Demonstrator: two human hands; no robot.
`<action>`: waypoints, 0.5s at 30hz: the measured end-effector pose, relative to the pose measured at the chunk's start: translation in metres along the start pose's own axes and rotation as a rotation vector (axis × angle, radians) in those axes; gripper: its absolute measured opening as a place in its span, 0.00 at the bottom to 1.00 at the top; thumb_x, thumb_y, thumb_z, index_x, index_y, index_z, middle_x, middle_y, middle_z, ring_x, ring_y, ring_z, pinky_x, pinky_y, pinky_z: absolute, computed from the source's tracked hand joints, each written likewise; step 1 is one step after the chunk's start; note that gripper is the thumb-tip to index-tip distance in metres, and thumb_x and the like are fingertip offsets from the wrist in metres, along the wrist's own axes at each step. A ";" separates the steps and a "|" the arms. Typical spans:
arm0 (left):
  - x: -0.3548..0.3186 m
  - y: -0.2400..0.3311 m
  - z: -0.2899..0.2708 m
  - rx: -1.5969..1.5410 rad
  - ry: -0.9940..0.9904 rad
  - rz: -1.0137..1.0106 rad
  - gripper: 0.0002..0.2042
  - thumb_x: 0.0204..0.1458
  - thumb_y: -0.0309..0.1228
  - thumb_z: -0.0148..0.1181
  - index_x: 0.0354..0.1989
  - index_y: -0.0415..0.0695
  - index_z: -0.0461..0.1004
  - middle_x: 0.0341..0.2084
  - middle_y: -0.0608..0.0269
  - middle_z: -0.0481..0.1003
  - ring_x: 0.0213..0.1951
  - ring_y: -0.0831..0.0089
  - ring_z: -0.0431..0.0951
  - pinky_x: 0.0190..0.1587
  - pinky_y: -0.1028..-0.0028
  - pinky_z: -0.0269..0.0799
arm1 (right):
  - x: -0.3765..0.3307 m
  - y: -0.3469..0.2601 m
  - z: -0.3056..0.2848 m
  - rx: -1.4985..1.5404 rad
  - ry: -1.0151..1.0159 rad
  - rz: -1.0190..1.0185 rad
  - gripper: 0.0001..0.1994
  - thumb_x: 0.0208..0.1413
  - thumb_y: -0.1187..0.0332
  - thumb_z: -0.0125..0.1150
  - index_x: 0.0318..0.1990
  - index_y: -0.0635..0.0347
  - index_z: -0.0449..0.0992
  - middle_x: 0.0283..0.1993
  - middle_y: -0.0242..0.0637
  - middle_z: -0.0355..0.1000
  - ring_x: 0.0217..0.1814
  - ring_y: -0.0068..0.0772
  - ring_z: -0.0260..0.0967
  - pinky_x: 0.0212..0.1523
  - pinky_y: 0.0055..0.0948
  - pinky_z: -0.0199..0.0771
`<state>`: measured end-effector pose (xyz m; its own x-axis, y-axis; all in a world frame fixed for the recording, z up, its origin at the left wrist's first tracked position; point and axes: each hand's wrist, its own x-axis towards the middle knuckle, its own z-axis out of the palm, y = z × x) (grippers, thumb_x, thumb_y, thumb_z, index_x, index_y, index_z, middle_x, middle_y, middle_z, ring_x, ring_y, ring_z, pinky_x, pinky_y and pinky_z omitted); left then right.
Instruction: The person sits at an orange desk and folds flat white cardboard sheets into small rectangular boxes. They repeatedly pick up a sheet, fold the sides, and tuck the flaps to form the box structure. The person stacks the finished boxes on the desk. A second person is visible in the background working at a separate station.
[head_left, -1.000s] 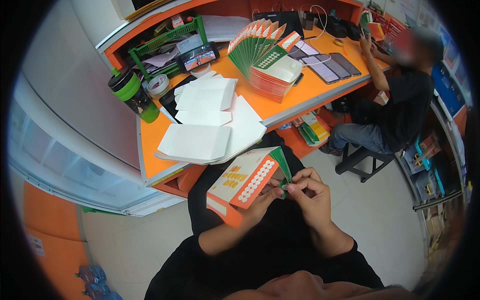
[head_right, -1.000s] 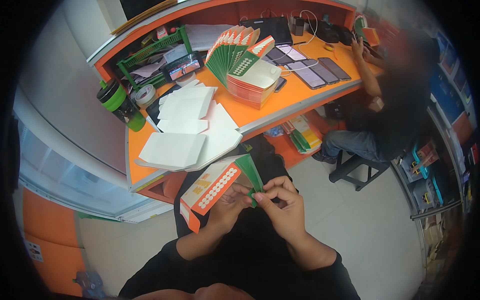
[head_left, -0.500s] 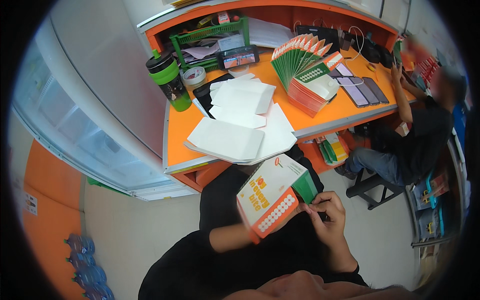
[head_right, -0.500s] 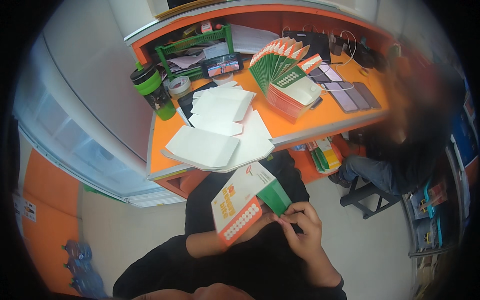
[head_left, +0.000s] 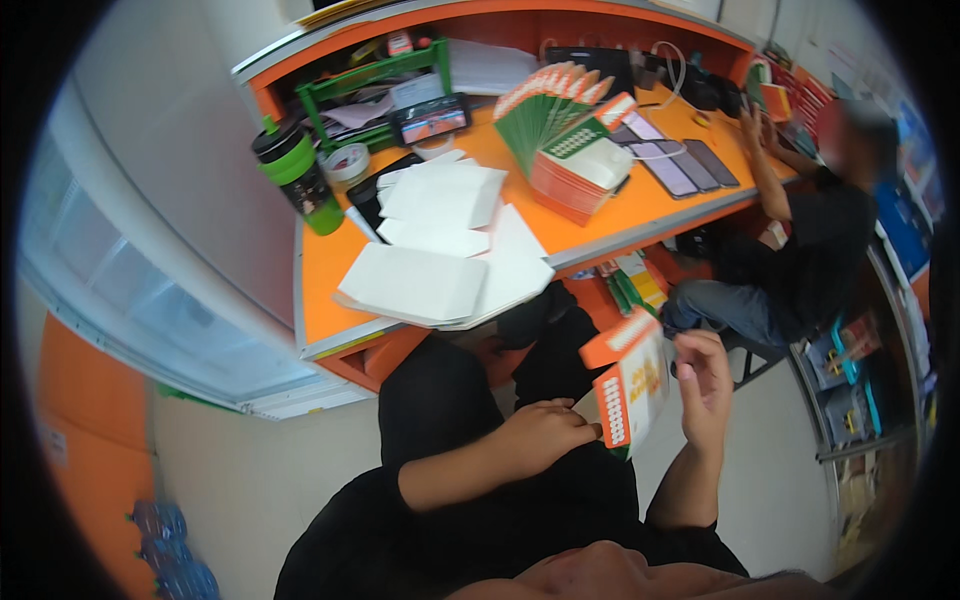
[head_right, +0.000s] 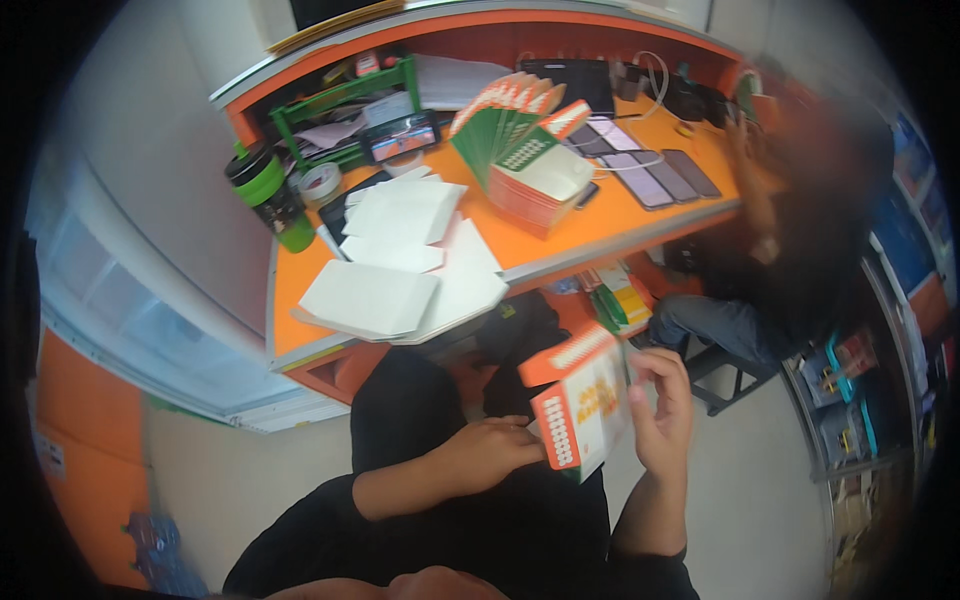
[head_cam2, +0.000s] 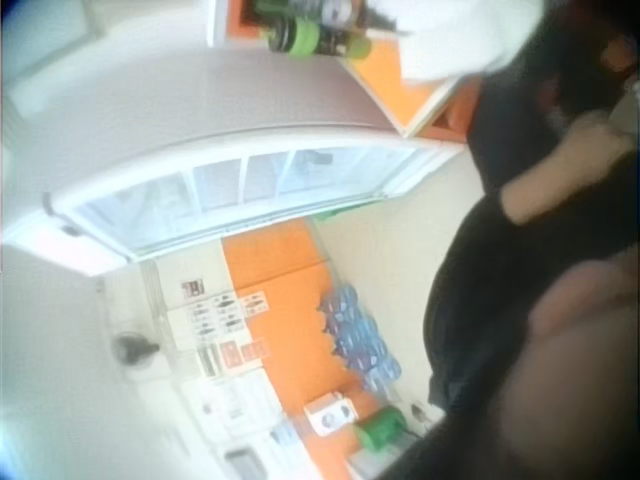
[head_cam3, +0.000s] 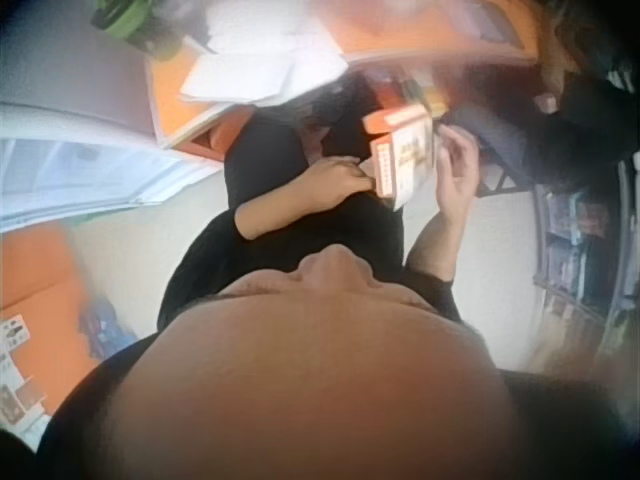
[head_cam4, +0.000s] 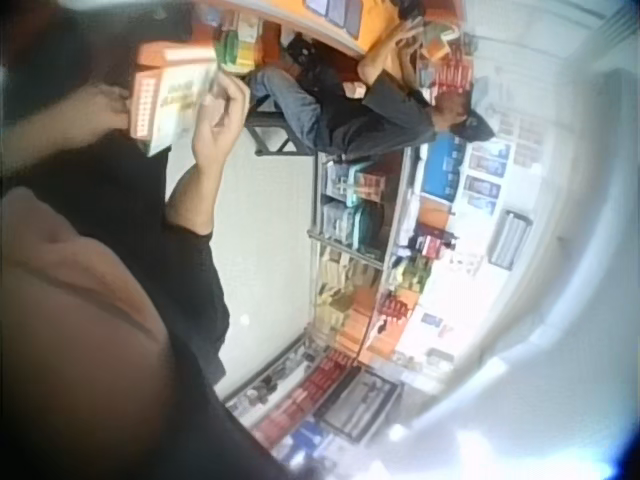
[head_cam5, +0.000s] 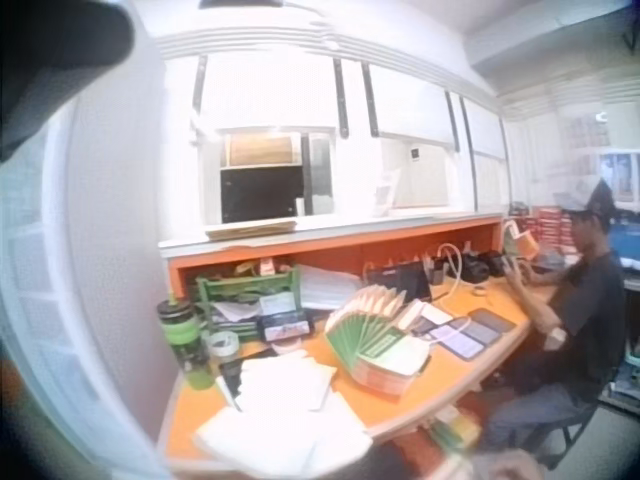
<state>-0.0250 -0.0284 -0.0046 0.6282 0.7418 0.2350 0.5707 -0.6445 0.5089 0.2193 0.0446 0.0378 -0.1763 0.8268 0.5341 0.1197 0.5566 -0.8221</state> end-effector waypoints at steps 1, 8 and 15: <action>0.002 0.000 -0.003 0.003 -0.023 0.030 0.11 0.51 0.23 0.55 0.43 0.46 0.75 0.38 0.57 0.77 0.49 0.55 0.77 0.55 0.59 0.73 | 0.007 -0.008 0.002 -0.074 -0.059 -0.055 0.13 0.59 0.73 0.57 0.51 0.63 0.76 0.54 0.47 0.71 0.59 0.39 0.67 0.58 0.35 0.66; 0.003 -0.001 -0.023 -0.105 -0.135 0.004 0.10 0.52 0.22 0.56 0.43 0.46 0.75 0.41 0.60 0.78 0.53 0.54 0.74 0.61 0.58 0.68 | 0.005 0.000 -0.012 -0.240 -0.425 -0.015 0.17 0.58 0.69 0.59 0.54 0.61 0.77 0.55 0.45 0.73 0.53 0.44 0.72 0.52 0.33 0.72; -0.004 0.009 -0.037 -0.662 0.100 -0.227 0.10 0.63 0.30 0.57 0.48 0.38 0.74 0.46 0.57 0.78 0.48 0.65 0.79 0.57 0.68 0.70 | 0.006 -0.021 0.014 -0.269 -0.307 -0.001 0.18 0.55 0.75 0.63 0.55 0.56 0.78 0.37 0.40 0.68 0.37 0.38 0.69 0.39 0.31 0.71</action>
<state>-0.0420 -0.0305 0.0295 0.4620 0.8784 0.1224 0.2199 -0.2472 0.9437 0.2024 0.0369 0.0559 -0.4553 0.7862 0.4178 0.3633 0.5925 -0.7190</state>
